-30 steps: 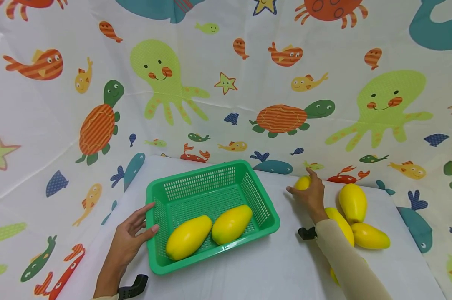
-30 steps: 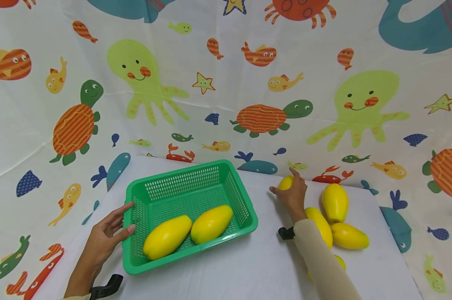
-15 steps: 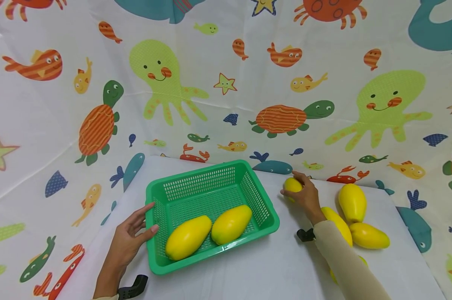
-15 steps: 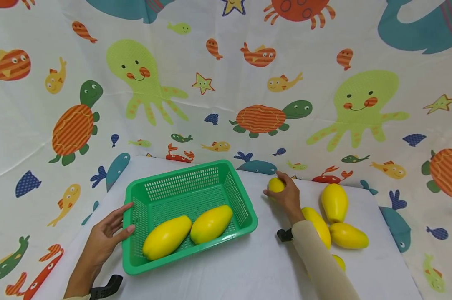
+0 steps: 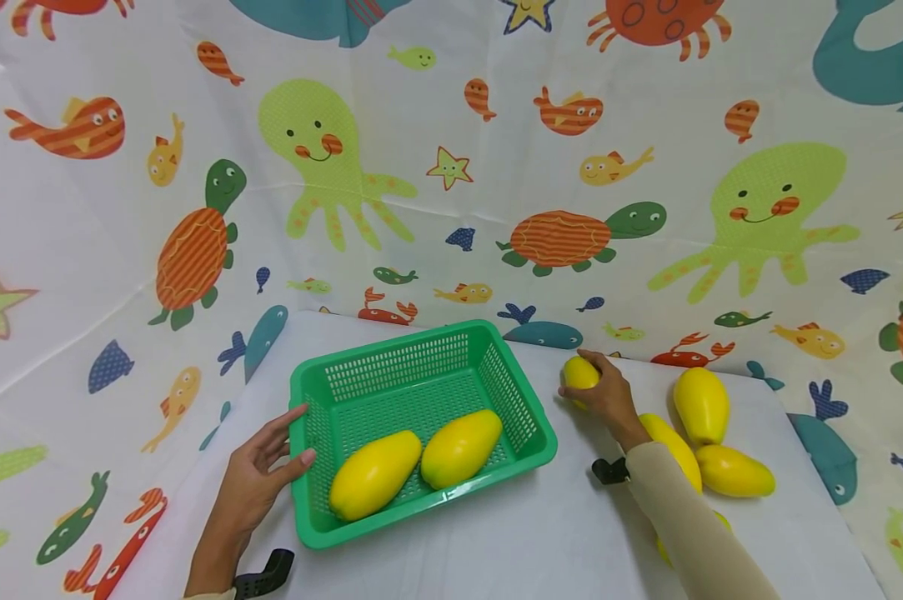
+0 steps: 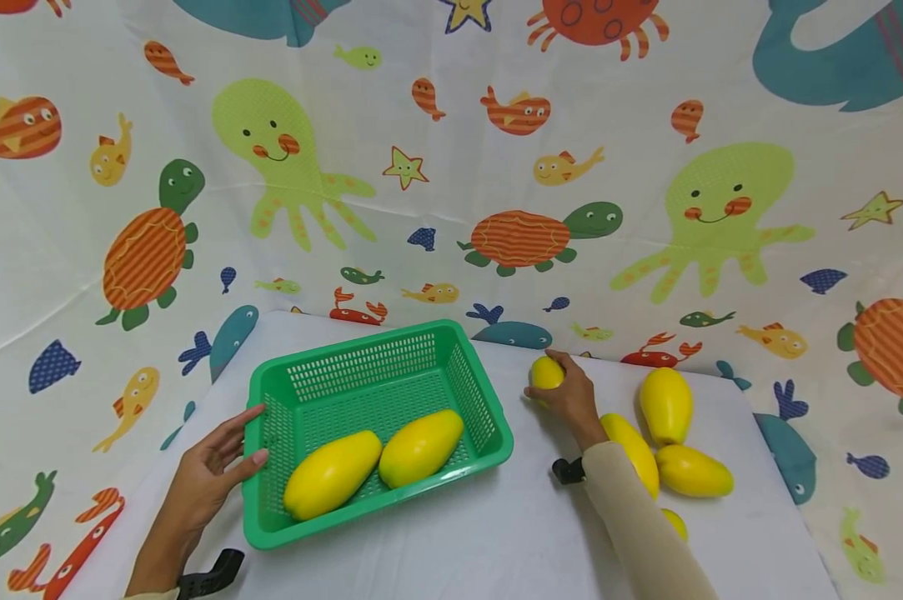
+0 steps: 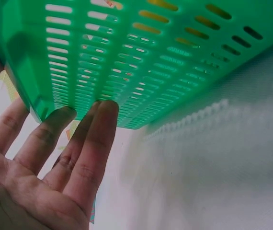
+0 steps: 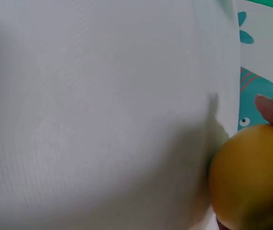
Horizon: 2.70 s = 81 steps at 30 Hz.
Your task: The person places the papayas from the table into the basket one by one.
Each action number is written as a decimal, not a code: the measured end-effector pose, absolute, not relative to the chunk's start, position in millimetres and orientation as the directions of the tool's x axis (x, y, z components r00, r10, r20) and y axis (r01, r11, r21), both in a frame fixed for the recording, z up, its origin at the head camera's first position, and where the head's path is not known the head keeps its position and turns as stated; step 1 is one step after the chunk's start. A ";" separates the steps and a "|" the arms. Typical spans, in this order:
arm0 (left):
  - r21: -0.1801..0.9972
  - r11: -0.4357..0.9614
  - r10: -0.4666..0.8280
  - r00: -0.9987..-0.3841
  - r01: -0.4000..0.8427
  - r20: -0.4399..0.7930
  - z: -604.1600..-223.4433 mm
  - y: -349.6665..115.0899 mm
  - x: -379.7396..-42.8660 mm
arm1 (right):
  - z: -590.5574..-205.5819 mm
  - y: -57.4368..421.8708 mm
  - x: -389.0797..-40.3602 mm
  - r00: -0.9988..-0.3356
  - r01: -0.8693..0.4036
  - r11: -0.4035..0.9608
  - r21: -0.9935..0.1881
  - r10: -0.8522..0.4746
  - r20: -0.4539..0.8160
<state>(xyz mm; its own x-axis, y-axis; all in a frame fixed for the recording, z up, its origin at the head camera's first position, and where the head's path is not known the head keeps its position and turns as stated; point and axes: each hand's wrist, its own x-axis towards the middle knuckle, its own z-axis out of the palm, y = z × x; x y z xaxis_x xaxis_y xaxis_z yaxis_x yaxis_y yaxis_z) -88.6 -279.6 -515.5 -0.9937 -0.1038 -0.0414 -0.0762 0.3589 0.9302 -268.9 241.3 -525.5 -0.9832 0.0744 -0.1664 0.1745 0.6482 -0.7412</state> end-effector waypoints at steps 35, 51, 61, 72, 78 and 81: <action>0.919 0.379 -0.124 -0.990 -0.104 -0.061 -514.6 -280.0 -88.3 | -466.8 199.5 -256.1 -0.993 -0.113 0.532 -0.839 -0.040 0.109; 0.907 0.410 -0.118 -0.992 -0.091 -0.046 -517.2 -280.2 -88.7 | -453.0 182.5 -248.1 -0.974 -0.223 0.462 -0.859 -0.152 0.171; 0.913 0.398 -0.123 -0.992 -0.087 -0.041 -517.6 -280.3 -88.1 | -448.9 170.3 -245.7 -0.943 -0.307 0.400 -0.864 -0.254 0.217; 0.917 0.390 -0.128 -0.991 -0.088 -0.041 -516.8 -278.2 -87.4 | -446.1 158.0 -244.2 -0.924 -0.336 0.403 -0.852 -0.316 0.215; 0.921 0.379 -0.125 -0.991 -0.088 -0.044 -516.7 -277.8 -86.1 | -443.9 149.6 -243.0 -0.919 -0.340 0.429 -0.837 -0.340 0.199; 0.922 0.377 -0.123 -0.991 -0.093 -0.050 -515.9 -277.6 -85.7 | -442.9 145.8 -242.0 -0.914 -0.340 0.435 -0.833 -0.363 0.184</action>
